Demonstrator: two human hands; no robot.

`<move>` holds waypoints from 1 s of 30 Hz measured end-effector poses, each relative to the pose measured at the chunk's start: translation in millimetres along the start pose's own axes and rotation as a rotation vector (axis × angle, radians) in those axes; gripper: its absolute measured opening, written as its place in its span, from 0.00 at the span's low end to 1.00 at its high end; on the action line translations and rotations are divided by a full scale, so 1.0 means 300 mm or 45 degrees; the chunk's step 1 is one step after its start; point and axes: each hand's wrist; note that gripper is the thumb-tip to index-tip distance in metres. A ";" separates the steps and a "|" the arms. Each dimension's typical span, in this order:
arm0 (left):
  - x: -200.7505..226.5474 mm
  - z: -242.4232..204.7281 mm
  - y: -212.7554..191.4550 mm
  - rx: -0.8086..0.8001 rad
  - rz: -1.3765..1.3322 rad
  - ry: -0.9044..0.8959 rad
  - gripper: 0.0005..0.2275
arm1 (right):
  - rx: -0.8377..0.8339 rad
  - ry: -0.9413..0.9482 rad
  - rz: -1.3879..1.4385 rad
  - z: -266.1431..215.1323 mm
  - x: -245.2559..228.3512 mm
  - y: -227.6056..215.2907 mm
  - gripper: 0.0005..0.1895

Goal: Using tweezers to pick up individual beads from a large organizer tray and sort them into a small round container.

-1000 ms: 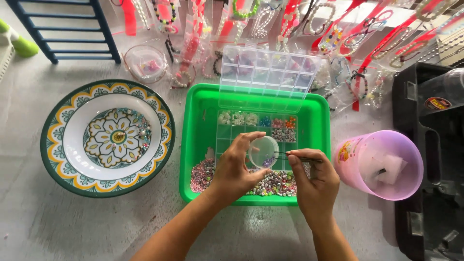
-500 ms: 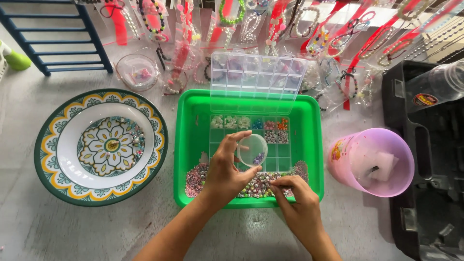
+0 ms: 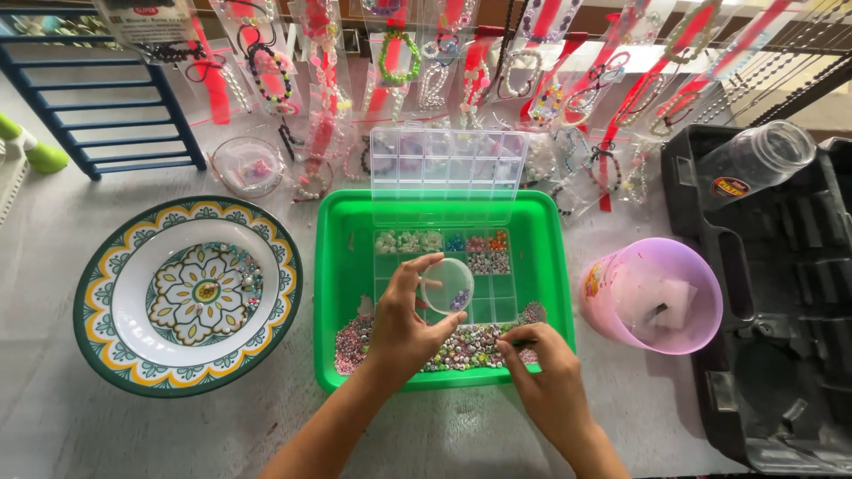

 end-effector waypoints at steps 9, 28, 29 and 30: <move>-0.001 -0.003 -0.013 0.208 0.007 0.070 0.34 | -0.192 -0.247 0.025 0.040 -0.109 0.108 0.02; 0.023 -0.003 -0.035 0.387 0.042 0.132 0.32 | -0.056 -0.113 0.228 0.060 -0.122 0.122 0.03; 0.027 -0.002 -0.036 0.384 0.049 0.135 0.32 | -0.113 -0.126 0.176 0.067 -0.116 0.121 0.04; 0.032 -0.001 -0.037 0.381 0.056 0.137 0.32 | -0.170 -0.139 0.124 0.073 -0.110 0.119 0.05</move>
Point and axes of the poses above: each hand's wrist, its own z-axis towards the middle knuckle, its own y-axis out of the palm, x = y × z, and after that the axes turned 5 degrees about -z, right-handed
